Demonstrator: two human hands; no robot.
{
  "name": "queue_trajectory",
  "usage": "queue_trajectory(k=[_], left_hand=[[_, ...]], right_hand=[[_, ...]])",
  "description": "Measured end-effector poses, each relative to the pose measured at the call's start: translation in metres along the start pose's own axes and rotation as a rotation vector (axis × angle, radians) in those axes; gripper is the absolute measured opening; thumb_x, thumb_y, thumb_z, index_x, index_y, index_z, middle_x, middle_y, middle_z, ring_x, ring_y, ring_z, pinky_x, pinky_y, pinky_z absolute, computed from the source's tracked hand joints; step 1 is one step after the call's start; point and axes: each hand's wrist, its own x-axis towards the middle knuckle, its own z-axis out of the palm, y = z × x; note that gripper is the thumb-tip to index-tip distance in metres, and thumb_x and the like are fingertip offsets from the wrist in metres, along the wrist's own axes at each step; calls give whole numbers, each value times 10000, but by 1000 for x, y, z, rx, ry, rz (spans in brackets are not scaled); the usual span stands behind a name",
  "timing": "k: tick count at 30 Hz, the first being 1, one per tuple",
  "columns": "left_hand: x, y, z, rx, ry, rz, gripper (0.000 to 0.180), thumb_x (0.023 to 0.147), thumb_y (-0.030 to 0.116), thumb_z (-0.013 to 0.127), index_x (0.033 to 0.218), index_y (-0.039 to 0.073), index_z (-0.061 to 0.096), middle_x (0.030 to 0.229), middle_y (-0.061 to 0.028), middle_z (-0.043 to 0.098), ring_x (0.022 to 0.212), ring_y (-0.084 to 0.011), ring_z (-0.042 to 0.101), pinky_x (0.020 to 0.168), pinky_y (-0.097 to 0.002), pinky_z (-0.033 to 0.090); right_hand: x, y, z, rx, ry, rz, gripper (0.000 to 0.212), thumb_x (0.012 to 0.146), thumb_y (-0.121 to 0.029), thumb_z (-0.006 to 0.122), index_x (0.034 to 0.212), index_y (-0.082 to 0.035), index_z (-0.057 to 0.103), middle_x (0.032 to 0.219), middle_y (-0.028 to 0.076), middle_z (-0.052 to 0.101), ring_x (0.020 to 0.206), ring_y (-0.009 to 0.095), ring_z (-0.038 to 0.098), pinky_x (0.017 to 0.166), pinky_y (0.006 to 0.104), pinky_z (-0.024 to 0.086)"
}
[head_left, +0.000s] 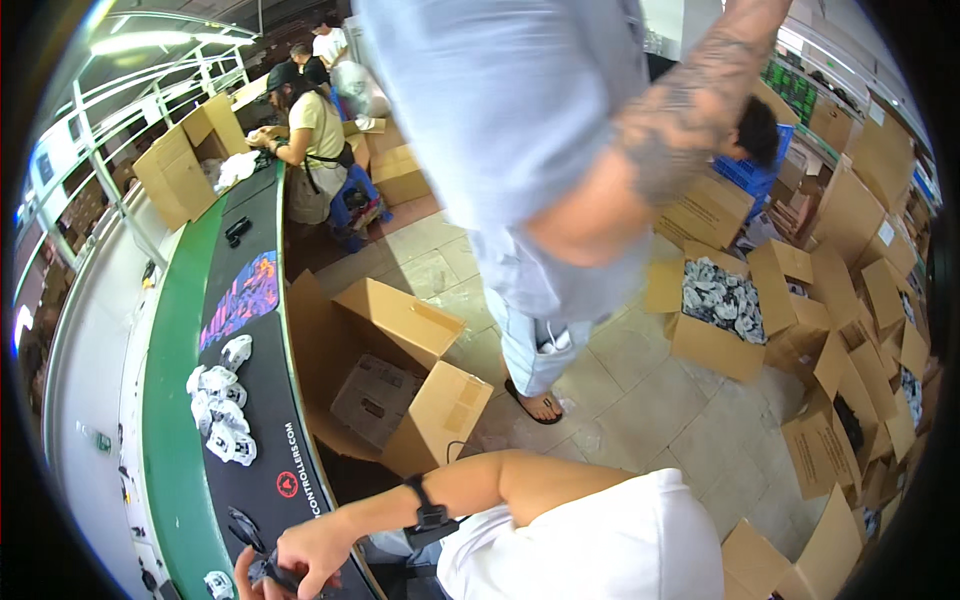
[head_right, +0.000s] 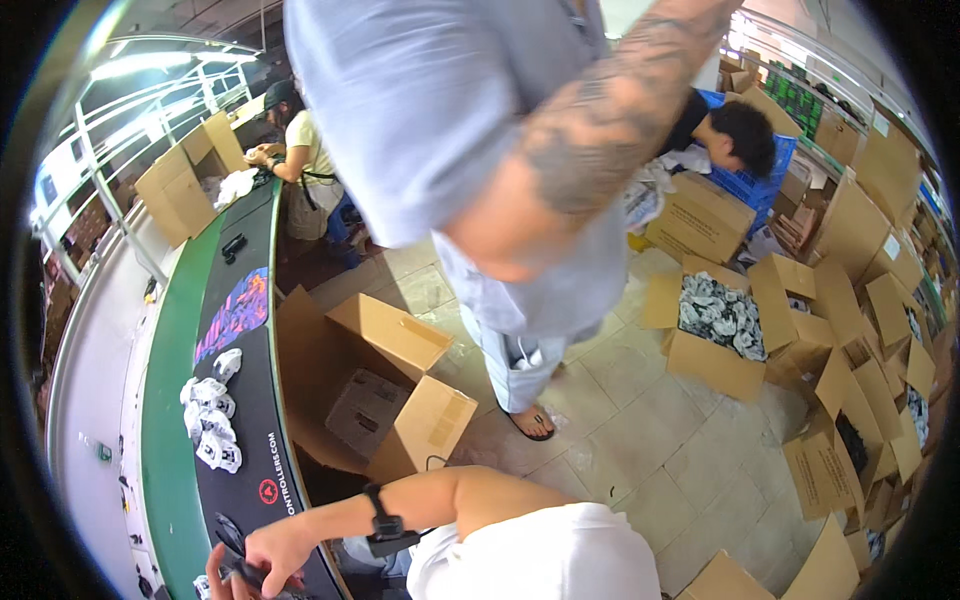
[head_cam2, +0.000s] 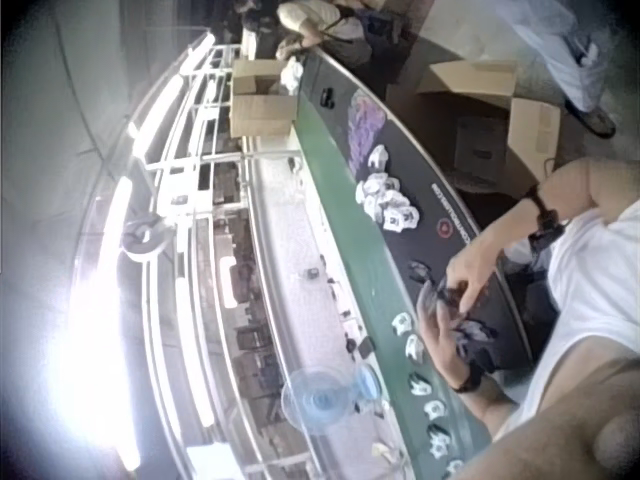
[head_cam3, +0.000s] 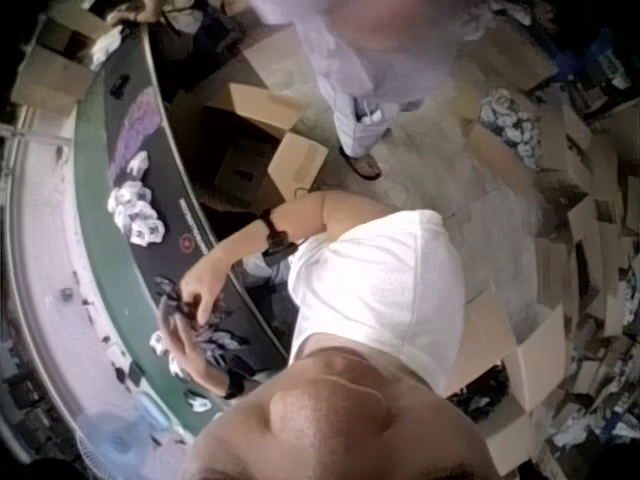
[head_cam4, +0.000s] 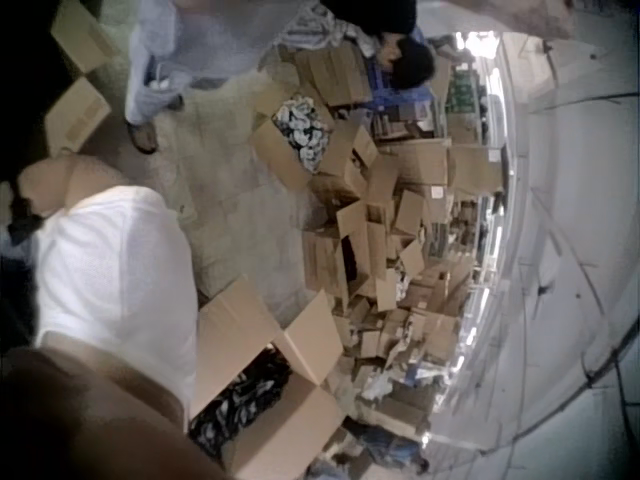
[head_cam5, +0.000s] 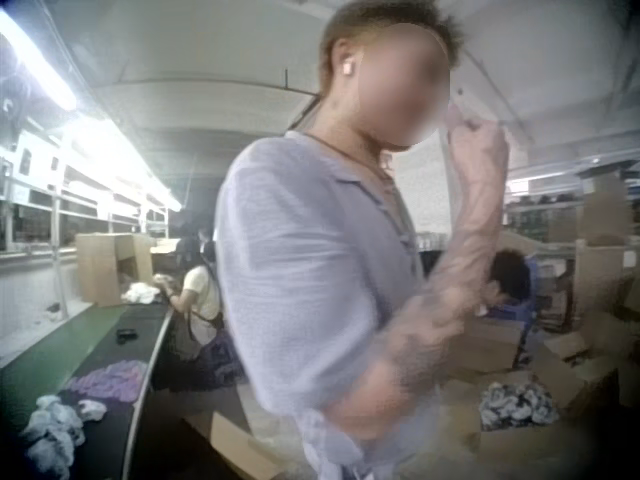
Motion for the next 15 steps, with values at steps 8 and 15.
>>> queue_trajectory(k=[8, 15], left_hand=[[7, -53, -75, 289, -189, -9, 365, 939, 121, 557, 1285, 19, 499, 826, -69, 575, 706, -127, 514, 625, -260, 436], [16, -71, -72, 286, -37, -188, 246, 919, 109, 575, 1121, -30, 566, 738, -40, 622, 667, -136, 560, 626, -275, 462]], right_hand=[[-191, -48, -50, -685, 731, 68, 226, 742, -210, 708, 737, -14, 595, 681, 70, 612, 577, 163, 566, 534, 305, 440], [-205, -132, -79, -562, 1140, -385, 223, 779, -193, 696, 822, 10, 615, 1017, 96, 617, 826, 174, 612, 652, 256, 470]])
